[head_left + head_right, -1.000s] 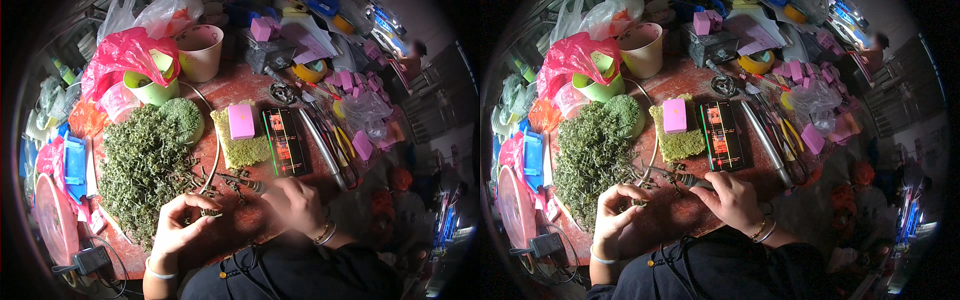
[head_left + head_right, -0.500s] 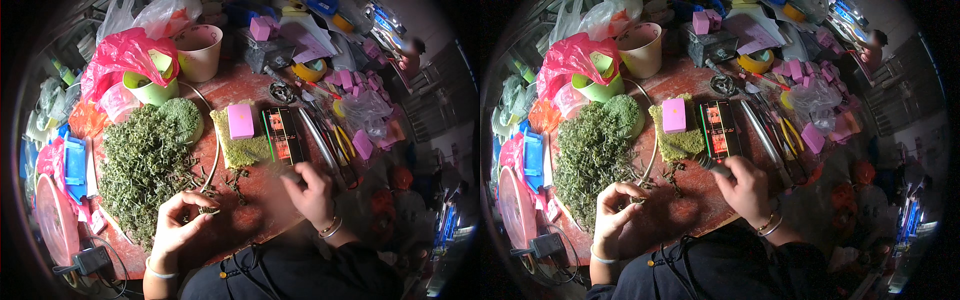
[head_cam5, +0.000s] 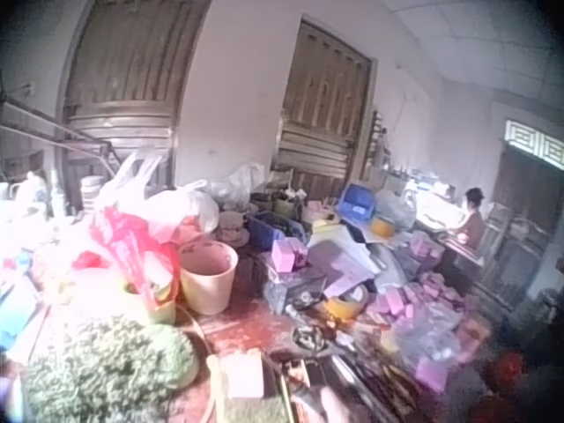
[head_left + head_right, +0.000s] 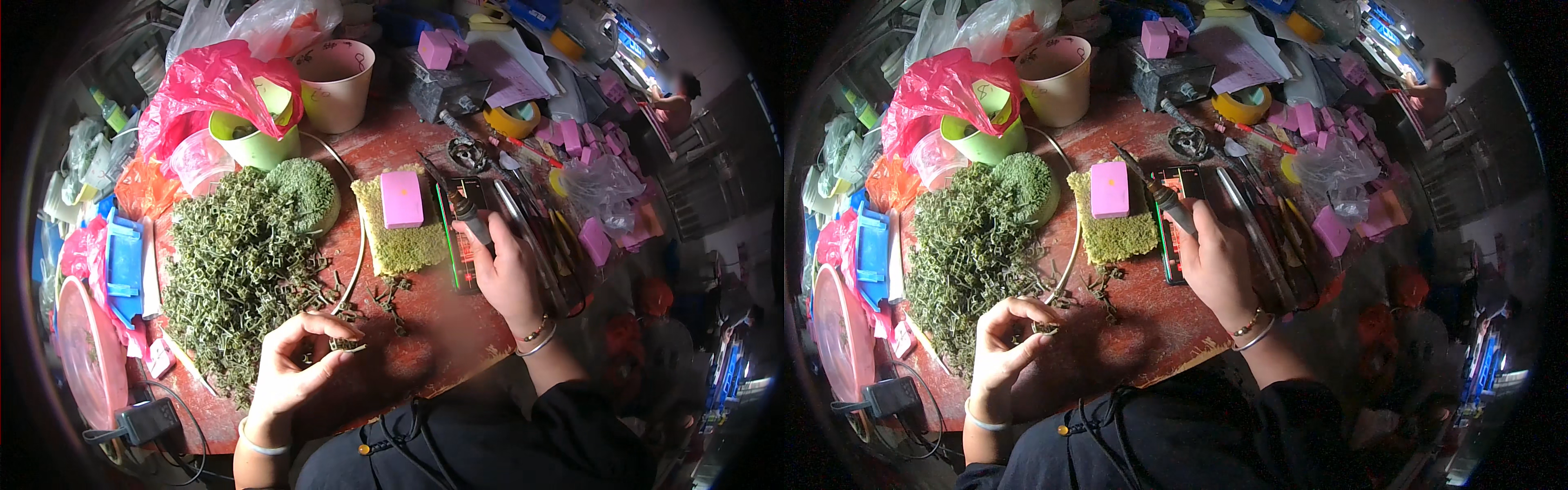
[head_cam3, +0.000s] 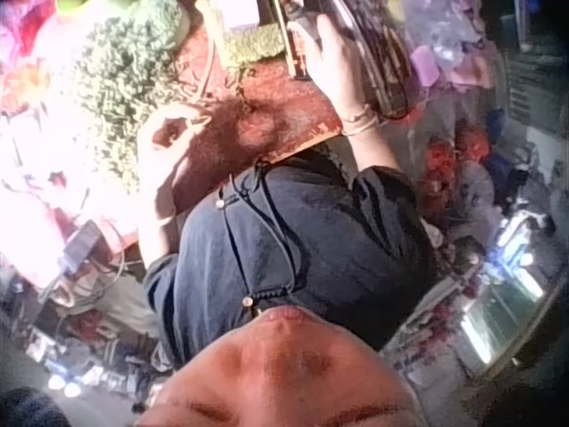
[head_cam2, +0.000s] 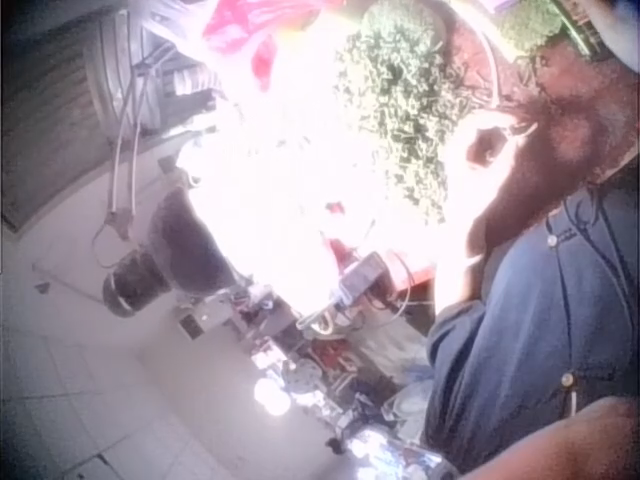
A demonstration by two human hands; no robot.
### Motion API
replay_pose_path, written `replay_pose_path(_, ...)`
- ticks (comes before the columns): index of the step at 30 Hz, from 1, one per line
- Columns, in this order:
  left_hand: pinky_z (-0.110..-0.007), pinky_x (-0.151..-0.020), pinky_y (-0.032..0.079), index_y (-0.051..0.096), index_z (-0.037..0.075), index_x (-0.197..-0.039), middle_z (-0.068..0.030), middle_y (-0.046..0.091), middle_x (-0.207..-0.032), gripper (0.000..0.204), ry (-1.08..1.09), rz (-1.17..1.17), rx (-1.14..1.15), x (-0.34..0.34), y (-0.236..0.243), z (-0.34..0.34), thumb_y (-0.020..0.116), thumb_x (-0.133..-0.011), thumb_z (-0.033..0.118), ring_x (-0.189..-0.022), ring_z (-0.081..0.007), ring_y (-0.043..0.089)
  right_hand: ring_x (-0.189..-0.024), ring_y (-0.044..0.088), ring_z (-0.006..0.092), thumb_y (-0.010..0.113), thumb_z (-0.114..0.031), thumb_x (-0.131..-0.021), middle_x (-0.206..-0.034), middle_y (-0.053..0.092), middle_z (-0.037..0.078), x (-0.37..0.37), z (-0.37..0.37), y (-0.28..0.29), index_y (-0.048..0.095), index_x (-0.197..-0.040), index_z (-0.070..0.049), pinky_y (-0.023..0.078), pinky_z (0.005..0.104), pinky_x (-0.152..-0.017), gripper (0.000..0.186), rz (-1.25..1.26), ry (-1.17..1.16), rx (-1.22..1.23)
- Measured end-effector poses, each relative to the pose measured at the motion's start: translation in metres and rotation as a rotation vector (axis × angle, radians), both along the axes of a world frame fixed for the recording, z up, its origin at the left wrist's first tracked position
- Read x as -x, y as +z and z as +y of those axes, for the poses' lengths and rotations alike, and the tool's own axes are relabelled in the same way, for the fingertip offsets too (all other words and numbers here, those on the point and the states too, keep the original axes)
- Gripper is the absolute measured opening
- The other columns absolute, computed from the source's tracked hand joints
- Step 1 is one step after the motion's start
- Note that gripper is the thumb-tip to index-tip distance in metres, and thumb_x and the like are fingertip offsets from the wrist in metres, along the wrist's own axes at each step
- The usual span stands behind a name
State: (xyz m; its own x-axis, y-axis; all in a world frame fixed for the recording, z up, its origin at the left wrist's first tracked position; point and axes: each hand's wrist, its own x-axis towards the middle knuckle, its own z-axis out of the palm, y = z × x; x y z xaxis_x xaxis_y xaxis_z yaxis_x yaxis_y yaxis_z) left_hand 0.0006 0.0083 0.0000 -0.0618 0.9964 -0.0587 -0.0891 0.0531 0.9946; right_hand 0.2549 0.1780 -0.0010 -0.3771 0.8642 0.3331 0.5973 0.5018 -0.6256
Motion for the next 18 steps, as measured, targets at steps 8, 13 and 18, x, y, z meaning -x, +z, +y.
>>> replay_pose_path(8, -0.029, -0.086, 0.050, 0.067, 0.000, -0.100, -0.0098, 0.071, -0.101, 0.019, -0.006, -0.031, -0.049, -0.003, 0.001, 0.003, 0.072, -0.082, -0.004, -0.096, -0.0161, 0.066, -0.070, 0.066, 0.0387, 0.059, -0.010, -0.097, -0.085, 0.066, 0.019, -0.001, 0.006, -0.012, 0.058, -0.106, -0.002, 0.048, 0.0439, -0.055, 0.012, 0.005, 0.020, -0.066)
replay_pose_path(13, -0.029, -0.088, 0.050, 0.066, 0.000, -0.100, -0.0105, 0.071, -0.101, 0.018, 0.010, -0.043, -0.024, -0.003, 0.002, 0.001, 0.071, -0.082, -0.004, -0.097, -0.0168, 0.066, -0.077, 0.070, 0.0290, 0.056, -0.005, -0.097, -0.100, 0.074, 0.012, -0.011, 0.011, 0.006, 0.062, -0.105, -0.002, 0.050, 0.0371, -0.062, 0.011, 0.125, -0.072, -0.069)
replay_pose_path(18, -0.029, -0.088, 0.050, 0.066, 0.000, -0.099, -0.0107, 0.071, -0.101, 0.017, -0.003, -0.050, -0.048, -0.005, 0.005, 0.003, 0.071, -0.083, -0.003, -0.096, -0.0168, 0.066, -0.079, 0.071, 0.0260, 0.056, -0.005, -0.098, -0.099, 0.074, 0.013, -0.024, 0.009, 0.008, 0.061, -0.107, 0.000, 0.052, 0.0339, -0.067, 0.011, 0.173, -0.093, -0.114)
